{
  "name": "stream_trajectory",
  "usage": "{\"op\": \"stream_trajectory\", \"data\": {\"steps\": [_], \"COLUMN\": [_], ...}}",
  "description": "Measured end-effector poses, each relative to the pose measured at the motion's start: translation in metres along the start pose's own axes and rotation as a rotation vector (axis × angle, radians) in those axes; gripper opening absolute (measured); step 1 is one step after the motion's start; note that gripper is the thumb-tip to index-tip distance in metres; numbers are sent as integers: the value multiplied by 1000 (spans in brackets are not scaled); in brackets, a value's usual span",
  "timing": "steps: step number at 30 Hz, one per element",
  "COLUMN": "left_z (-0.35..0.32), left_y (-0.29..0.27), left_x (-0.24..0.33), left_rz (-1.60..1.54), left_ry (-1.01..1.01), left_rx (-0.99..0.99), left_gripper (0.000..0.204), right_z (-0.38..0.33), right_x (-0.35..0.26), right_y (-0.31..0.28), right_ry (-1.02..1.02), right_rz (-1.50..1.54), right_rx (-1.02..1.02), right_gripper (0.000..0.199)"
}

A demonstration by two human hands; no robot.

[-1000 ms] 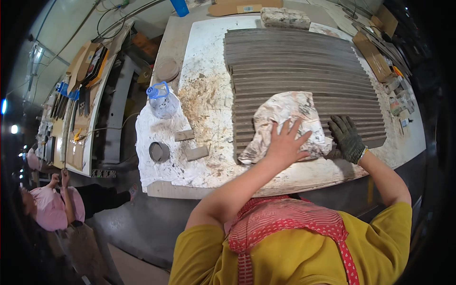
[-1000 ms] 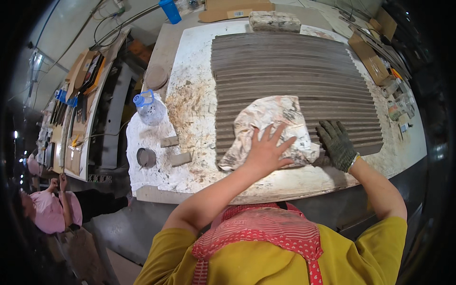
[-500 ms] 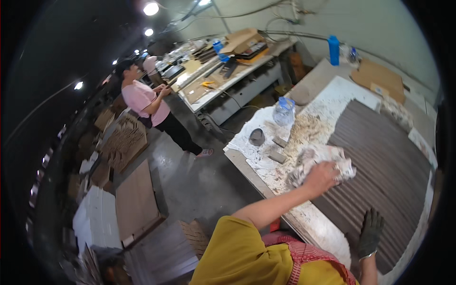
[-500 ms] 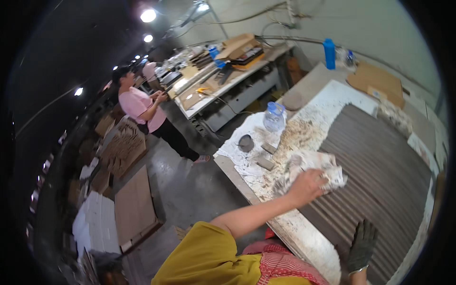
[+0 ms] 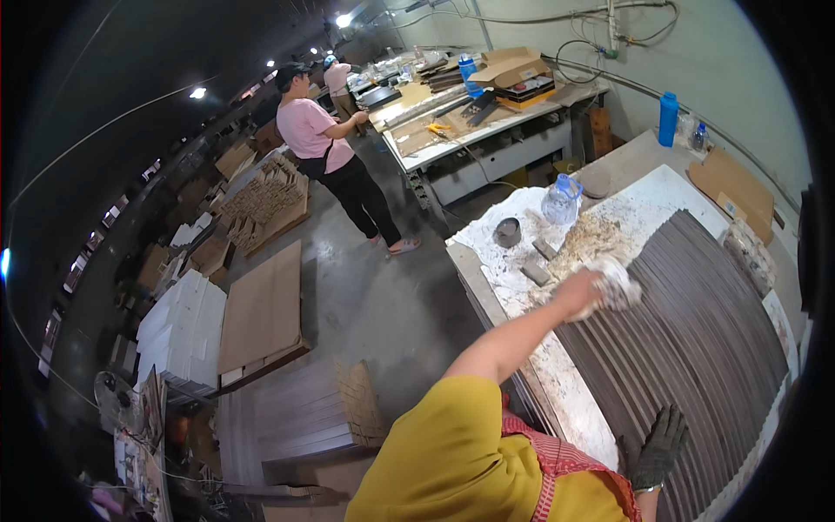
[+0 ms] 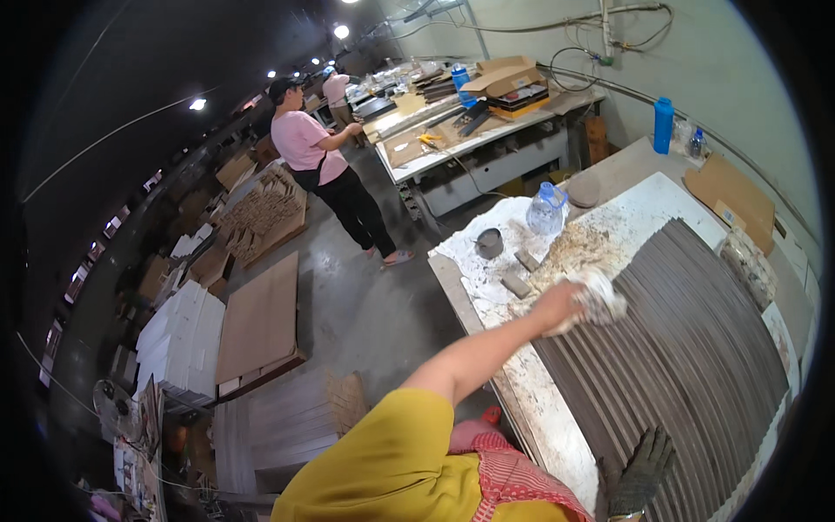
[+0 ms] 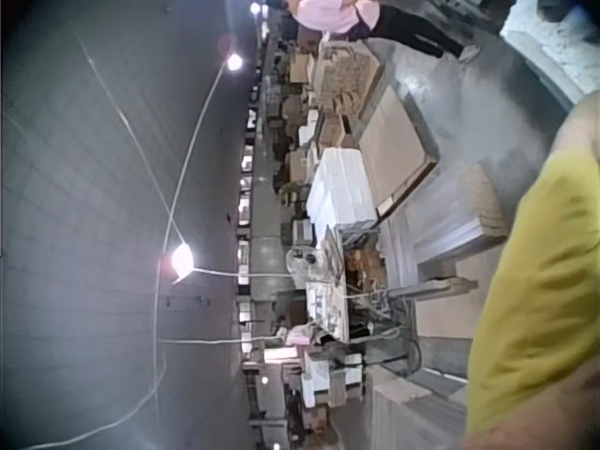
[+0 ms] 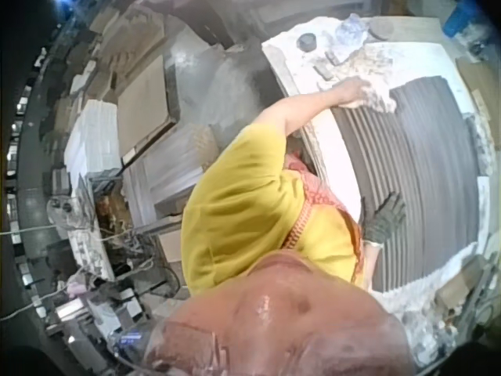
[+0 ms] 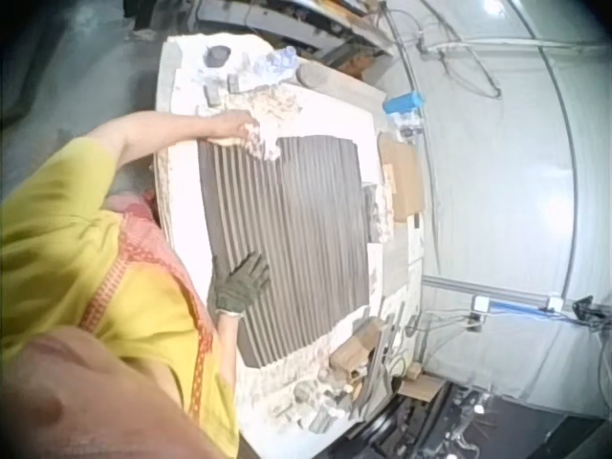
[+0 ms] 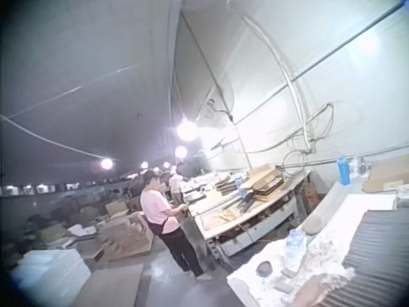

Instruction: The person applies a liquid from a small bottle to a corrugated wood panel and wipes the surface with a cloth.

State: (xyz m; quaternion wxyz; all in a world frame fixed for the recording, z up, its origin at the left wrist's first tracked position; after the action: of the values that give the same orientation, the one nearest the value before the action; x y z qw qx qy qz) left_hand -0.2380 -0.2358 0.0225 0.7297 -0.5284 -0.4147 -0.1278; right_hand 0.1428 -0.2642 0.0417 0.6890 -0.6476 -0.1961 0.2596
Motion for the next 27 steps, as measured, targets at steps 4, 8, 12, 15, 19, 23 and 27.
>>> {"op": "stream_trajectory", "data": {"steps": [4, 8, 12, 15, 19, 23, 27], "left_z": [20, -12, -36, -34, 37, 121, 170], "left_y": [-72, -62, 80, 179, 193, 101, 29], "left_x": [42, 196, 242, 236, 174, 97, 59], "left_rz": [-126, 12, -72, 180, 340, 499, 834], "left_ry": [137, 509, 892, 926, 810, 567, 421], "left_rx": [320, 173, 8, -229, -274, -164, -60], "left_gripper": [50, 45, 45, 46, 41, 39, 40], "right_z": [6, 35, 53, 45, 53, 42, 49], "right_x": [6, 87, 181, 202, 200, 214, 209], "right_y": [-10, -55, -44, -16, -13, -8, -13], "right_ry": [-98, 130, 378, 500, 500, 503, 476], "right_rz": [119, 317, -10, -102, -128, -180, -181], "right_rx": [-43, 155, 166, 40, 34, 52, 90], "right_gripper": [85, 56, 56, 55, 54, 52, 51]}}
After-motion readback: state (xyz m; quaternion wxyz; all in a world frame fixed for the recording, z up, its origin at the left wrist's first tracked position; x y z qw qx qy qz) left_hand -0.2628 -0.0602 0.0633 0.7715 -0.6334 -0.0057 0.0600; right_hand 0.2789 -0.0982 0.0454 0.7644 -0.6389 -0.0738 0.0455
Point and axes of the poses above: each hand's wrist, its own z-axis towards the middle knuckle, its own y-axis out of the palm, x = y × z, the point moved 10 cm from there along z, towards the middle knuckle, and after that the axes turned 5 degrees about -z, right-handed, at the moved point
